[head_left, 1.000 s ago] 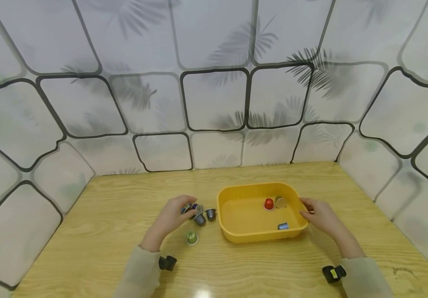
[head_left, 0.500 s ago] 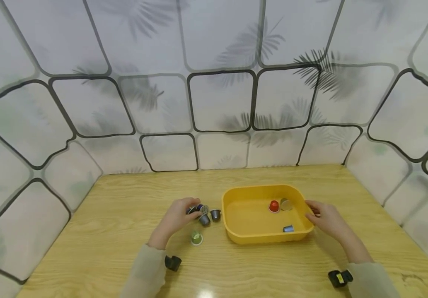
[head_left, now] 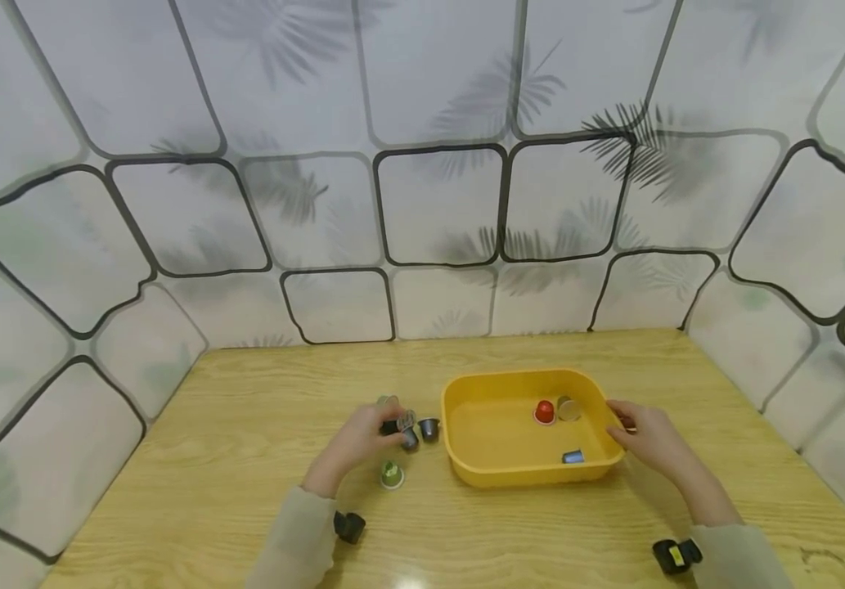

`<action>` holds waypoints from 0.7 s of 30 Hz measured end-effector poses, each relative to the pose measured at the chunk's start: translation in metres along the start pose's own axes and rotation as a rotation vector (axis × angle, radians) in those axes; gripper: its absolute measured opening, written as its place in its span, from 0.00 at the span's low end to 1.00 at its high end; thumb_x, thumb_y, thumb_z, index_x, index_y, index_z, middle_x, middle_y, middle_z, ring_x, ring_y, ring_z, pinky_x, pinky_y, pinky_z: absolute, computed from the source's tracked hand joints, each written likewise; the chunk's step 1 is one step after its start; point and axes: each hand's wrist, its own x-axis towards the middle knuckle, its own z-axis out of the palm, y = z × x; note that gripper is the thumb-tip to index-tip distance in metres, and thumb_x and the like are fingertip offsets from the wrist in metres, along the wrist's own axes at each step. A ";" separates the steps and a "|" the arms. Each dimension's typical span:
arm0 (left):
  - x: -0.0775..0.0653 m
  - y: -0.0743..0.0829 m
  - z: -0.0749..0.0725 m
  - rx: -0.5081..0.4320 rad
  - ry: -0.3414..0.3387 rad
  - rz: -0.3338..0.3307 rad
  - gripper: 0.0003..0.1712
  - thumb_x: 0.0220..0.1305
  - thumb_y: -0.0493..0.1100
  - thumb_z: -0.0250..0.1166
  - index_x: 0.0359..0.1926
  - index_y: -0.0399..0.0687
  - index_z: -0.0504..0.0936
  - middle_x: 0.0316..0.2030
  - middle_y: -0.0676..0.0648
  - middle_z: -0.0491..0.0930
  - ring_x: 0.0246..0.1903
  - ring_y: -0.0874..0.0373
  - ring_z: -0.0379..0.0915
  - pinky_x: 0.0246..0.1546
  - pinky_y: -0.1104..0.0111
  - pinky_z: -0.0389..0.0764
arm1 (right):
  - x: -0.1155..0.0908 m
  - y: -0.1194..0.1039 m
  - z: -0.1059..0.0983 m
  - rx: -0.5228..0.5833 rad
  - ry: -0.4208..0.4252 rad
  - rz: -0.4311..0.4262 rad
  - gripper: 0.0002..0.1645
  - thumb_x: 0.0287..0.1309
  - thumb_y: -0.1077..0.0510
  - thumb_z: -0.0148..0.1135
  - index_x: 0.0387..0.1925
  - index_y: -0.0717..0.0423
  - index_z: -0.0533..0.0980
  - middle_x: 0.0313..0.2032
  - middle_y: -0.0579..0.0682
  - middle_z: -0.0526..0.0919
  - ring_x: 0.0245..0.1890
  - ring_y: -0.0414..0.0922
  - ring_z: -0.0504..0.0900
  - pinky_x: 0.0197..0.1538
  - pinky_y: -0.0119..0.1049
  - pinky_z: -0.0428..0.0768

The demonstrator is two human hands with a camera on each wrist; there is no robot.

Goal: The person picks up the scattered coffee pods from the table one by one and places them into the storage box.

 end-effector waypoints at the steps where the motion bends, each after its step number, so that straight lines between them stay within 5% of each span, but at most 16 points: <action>1: 0.000 0.000 0.001 0.005 -0.005 -0.006 0.20 0.53 0.40 0.64 0.47 0.34 0.75 0.45 0.39 0.75 0.47 0.47 0.70 0.46 0.58 0.71 | 0.000 0.000 0.000 -0.002 0.000 0.000 0.24 0.52 0.69 0.57 0.49 0.79 0.65 0.44 0.73 0.72 0.40 0.61 0.75 0.34 0.44 0.78; 21: 0.001 -0.004 0.006 0.012 -0.054 0.002 0.20 0.53 0.36 0.64 0.46 0.31 0.75 0.44 0.37 0.75 0.46 0.47 0.71 0.46 0.59 0.71 | 0.000 -0.001 0.000 -0.011 0.003 -0.002 0.24 0.51 0.69 0.58 0.49 0.78 0.66 0.43 0.71 0.73 0.38 0.60 0.76 0.34 0.44 0.78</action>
